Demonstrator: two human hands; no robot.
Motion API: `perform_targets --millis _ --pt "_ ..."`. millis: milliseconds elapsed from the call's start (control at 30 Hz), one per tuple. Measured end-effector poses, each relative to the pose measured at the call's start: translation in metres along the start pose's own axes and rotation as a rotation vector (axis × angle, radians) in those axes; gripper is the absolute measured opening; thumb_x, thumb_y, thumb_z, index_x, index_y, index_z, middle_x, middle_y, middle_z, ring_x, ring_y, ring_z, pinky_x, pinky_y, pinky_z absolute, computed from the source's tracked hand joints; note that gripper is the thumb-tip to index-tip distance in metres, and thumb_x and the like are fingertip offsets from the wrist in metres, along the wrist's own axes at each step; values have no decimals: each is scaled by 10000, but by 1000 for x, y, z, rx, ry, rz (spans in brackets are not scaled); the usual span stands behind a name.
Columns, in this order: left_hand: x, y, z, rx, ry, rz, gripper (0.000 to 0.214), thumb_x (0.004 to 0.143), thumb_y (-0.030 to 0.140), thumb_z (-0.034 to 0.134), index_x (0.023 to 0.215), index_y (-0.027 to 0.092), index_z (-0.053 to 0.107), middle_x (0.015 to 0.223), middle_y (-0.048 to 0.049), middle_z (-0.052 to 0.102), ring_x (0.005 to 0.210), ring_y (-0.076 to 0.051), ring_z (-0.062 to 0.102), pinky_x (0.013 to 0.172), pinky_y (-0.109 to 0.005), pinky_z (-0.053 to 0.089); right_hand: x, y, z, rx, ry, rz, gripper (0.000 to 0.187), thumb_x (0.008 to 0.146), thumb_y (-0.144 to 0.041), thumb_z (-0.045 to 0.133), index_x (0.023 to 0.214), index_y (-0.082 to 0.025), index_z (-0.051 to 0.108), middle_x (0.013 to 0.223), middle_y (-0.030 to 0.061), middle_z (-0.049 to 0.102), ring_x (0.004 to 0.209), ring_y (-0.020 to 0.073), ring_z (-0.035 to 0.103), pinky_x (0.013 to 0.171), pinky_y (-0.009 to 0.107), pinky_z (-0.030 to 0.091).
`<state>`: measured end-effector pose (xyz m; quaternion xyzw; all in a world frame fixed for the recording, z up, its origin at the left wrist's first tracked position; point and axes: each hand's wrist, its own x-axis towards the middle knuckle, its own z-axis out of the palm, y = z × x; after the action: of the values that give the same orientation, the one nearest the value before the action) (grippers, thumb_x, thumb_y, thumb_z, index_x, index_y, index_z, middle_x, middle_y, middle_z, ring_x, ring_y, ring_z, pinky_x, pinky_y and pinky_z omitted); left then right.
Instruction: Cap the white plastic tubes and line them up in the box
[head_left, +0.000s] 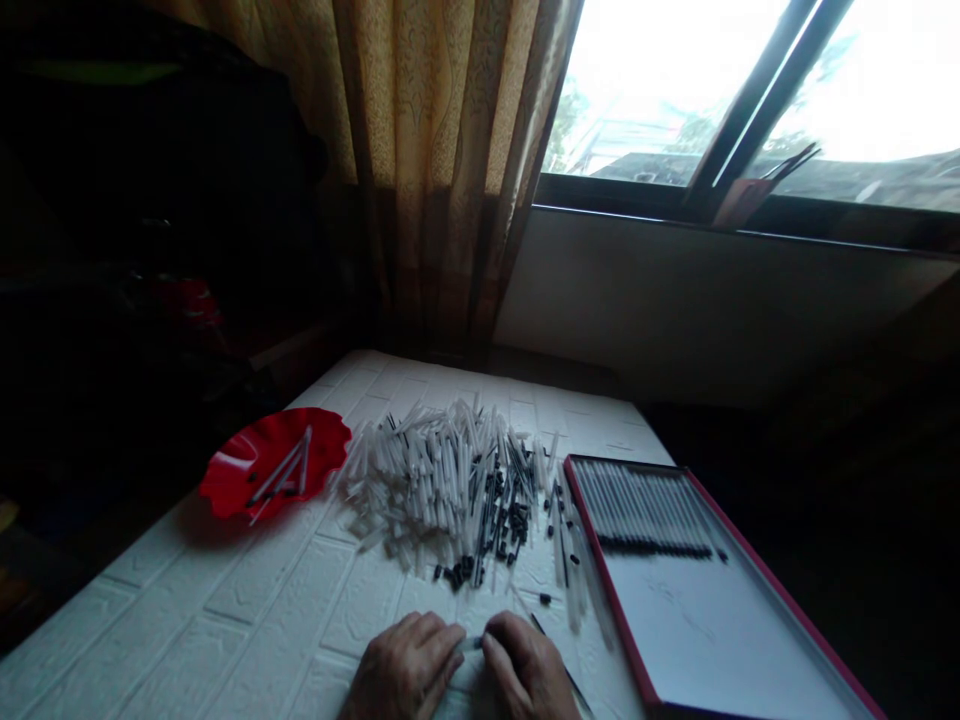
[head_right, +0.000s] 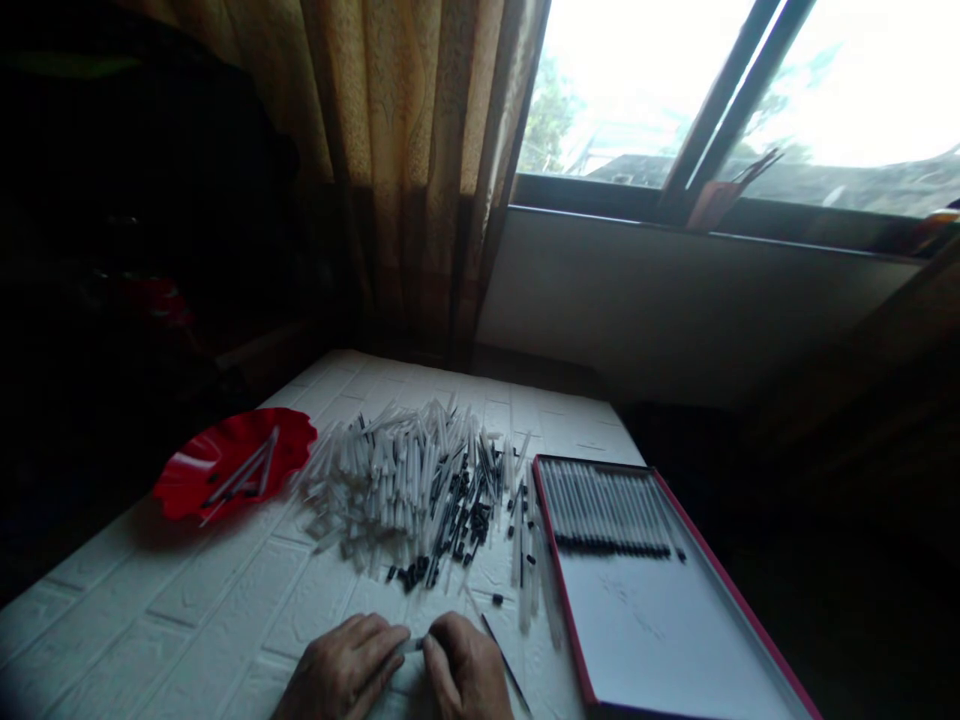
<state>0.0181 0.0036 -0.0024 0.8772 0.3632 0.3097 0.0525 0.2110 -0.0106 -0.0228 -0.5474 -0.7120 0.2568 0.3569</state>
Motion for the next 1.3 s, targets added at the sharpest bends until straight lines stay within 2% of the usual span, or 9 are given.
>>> perform_targets --millis 233,400,500,633,833,1033,1133,1233,1300 --pt "-4 0 1 9 -52 -39 315 1021 301 289 1052 231 594 809 -27 702 699 -179 684 622 -247 558 3 -3 -5 -20 -22 2 380 946 -357 364 669 -198 569 572 5 583 535 144 562 513 207 427" --pt "-5 0 0 8 -95 -58 272 1009 299 326 1078 245 584 848 -27 705 732 -192 684 636 -264 553 2 -4 -8 127 -83 -25 362 913 -445 479 1063 -175 667 879 87 742 708 179 688 665 227 521" --pt "-5 0 0 0 -89 -55 253 1002 327 358 1079 245 584 855 -27 708 739 -193 683 649 -263 549 0 0 -7 201 -85 12 453 917 -539 452 938 -179 726 812 99 759 727 201 707 676 235 528" --pt "-4 -1 -2 -6 -103 -69 253 998 324 364 1059 233 592 856 -31 715 751 -202 681 668 -279 547 -1 3 -3 272 -51 131 613 892 -661 401 755 -169 740 609 72 710 564 177 653 564 226 497" --pt "-2 -3 -6 -67 -210 -151 165 958 265 468 940 229 628 816 -25 706 750 -204 673 649 -277 535 0 5 2 276 -20 189 674 885 -679 378 569 -168 684 521 49 644 498 151 583 504 218 439" --pt "4 1 -12 -72 -239 -158 80 874 227 611 944 236 651 860 -20 717 786 -194 685 672 -254 539 6 4 -6 256 -196 177 511 803 -599 549 1012 -175 743 846 103 752 730 224 679 675 286 517" --pt "3 -12 -21 -29 -201 -160 97 866 286 635 957 262 658 871 -1 722 793 -183 691 690 -247 544 10 2 -8 227 -275 162 386 808 -481 557 939 -177 754 871 108 757 807 245 691 743 302 513" --pt "0 -44 -32 150 -28 -289 121 909 308 561 957 275 667 909 4 731 868 -172 692 791 -249 540 12 1 -10 211 -234 191 367 824 -450 501 885 -166 725 847 108 745 813 246 682 740 294 507" --pt "-3 -70 -39 230 20 -374 179 923 265 504 987 238 669 950 -43 725 895 -209 687 800 -308 544 13 0 -10 205 -196 216 360 826 -450 474 858 -163 688 803 96 721 762 233 666 686 279 504"
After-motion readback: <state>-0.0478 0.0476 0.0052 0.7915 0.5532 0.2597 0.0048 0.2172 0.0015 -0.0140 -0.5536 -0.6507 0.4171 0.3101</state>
